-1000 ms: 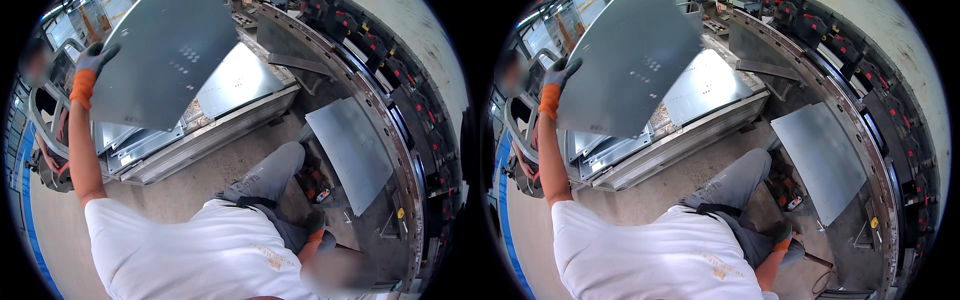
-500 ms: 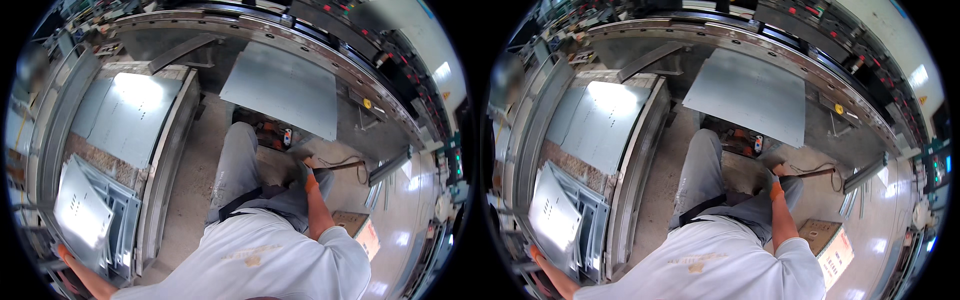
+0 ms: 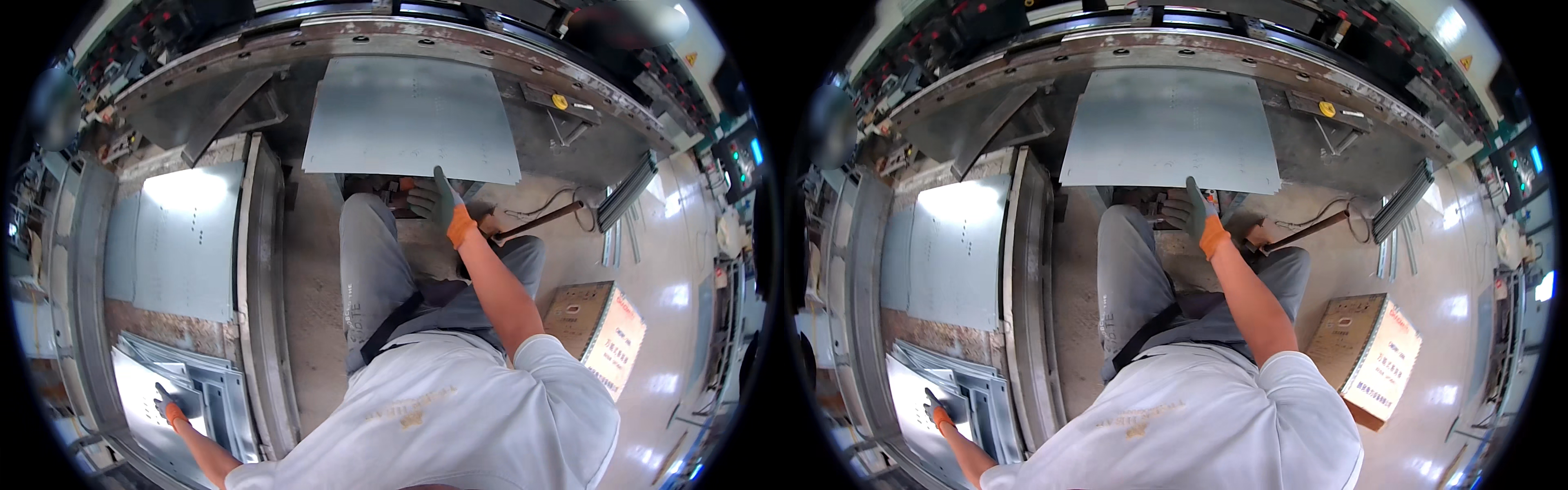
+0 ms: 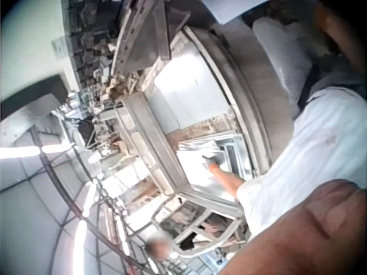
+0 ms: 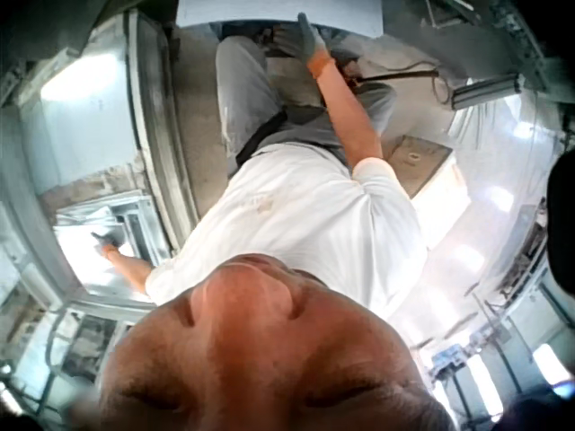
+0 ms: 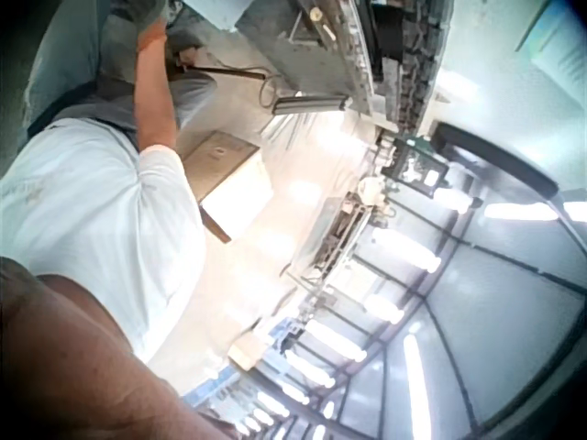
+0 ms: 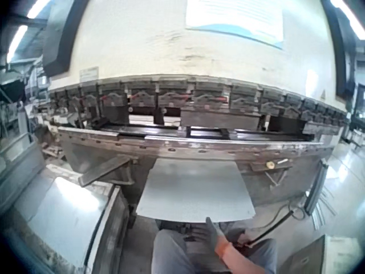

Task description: The person sits on the floor and repeatedly places perforated metal sheets into a press brake machine to bend them. After each bend, the person removes the sheet and stacks it on a nearby rack.

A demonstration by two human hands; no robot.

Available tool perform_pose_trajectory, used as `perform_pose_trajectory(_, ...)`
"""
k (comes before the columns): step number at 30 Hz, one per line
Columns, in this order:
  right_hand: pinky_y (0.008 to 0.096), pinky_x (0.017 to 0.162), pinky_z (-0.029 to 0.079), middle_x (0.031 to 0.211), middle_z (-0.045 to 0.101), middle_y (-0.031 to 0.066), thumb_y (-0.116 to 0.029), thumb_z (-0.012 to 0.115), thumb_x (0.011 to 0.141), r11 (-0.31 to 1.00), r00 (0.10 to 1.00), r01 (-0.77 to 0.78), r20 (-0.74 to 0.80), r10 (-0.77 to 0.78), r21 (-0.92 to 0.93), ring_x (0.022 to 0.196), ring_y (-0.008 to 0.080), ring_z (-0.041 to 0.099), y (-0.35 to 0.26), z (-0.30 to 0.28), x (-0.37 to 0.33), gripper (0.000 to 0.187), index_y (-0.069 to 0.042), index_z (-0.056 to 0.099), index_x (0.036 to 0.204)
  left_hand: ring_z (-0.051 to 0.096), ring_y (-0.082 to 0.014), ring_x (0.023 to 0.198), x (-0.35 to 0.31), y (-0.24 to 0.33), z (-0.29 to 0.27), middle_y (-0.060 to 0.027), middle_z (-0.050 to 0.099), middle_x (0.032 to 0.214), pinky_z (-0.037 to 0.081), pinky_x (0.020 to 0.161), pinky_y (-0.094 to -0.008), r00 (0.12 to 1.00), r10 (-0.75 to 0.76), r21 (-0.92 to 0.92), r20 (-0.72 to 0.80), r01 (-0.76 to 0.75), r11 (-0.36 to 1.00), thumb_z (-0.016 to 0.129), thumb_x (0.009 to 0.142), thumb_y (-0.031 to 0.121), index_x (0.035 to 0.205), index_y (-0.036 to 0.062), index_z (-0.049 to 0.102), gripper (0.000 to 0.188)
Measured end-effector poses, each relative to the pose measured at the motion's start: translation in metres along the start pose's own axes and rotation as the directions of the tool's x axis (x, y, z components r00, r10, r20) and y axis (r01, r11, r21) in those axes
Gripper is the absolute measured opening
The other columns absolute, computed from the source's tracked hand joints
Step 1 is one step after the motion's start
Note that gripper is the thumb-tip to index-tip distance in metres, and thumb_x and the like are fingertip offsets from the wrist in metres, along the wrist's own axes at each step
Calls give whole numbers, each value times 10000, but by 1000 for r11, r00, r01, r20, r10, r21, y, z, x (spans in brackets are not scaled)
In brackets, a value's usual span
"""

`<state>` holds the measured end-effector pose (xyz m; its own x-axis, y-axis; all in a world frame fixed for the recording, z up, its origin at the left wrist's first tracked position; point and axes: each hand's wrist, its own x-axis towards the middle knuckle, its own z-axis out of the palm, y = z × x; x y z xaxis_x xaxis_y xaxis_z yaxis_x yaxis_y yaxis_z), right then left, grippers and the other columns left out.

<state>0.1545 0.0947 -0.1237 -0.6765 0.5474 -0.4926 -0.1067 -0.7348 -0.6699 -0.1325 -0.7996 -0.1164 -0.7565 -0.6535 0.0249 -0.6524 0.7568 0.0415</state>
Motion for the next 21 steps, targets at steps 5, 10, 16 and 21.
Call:
perform_pose_trajectory(5,476,908,568,1143,679,208,-568,694,910,995,990,90,-116,-84,45,1036,347,683,14,24,34,682,-21,575,1299,568,-304,1282,-30,135,49,-224,586,1400,460,1064,-369,606,737,-83,-301,-786,613,616,963,544,1443,22,537,712)
perform_pose_trajectory(10,452,822,595,1060,700,207,-476,703,934,998,986,66,-154,-66,-9,924,350,710,-8,0,24,539,-40,607,1235,709,-209,760,-363,404,81,-94,737,918,557,594,-339,379,844,-904,380,343,254,662,982,336,1209,58,693,360)
perform_pose_trajectory(16,490,840,587,1074,689,202,-336,750,922,983,971,184,-161,-177,26,944,363,699,-14,-38,-34,508,24,588,1241,680,-332,994,-498,473,3,-129,656,1268,578,837,-482,122,796,-719,593,524,456,452,944,719,1413,82,524,794)
perform_pose_trajectory(21,444,756,619,1008,699,192,-289,742,933,834,880,455,-302,-368,312,852,329,718,10,-106,-48,451,67,611,1177,681,-150,877,-516,437,7,-26,719,1119,544,646,-292,-248,848,-741,468,412,530,549,940,668,1359,155,588,663)
